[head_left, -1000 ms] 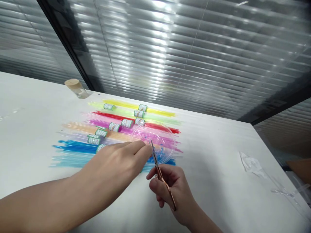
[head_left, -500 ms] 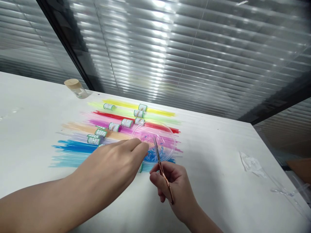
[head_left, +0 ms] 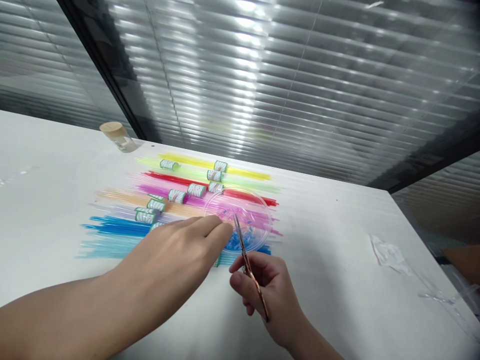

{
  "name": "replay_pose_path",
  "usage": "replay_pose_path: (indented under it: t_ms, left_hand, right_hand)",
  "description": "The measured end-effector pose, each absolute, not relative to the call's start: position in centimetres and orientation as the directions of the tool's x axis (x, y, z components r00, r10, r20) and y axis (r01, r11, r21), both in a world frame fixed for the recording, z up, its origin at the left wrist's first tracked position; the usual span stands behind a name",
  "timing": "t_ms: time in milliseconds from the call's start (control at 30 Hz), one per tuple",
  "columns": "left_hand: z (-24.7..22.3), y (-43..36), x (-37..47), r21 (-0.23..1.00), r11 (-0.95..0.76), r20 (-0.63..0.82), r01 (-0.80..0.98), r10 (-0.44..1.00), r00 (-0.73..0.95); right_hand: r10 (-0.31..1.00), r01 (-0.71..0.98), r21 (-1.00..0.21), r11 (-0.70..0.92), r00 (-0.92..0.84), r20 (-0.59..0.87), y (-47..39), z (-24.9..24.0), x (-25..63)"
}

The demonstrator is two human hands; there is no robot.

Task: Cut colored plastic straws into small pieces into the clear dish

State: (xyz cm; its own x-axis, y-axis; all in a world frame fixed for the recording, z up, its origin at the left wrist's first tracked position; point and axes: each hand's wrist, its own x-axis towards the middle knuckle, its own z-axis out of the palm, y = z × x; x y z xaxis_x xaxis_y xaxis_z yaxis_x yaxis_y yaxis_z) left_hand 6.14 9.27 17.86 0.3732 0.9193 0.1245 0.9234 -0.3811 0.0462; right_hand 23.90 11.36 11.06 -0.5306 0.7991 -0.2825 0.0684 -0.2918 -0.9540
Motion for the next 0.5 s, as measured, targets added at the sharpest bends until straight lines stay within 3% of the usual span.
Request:
replay_pose_path:
  t_ms: [500]
  left_hand:
    - [17.98, 9.3, 6.13, 0.076, -0.365, 0.088, 0.928, 0.929, 0.359]
  right_hand:
    - [0.801, 0.078, -0.947, -0.311, -0.516, -0.305, 11.44, 11.22, 23.86]
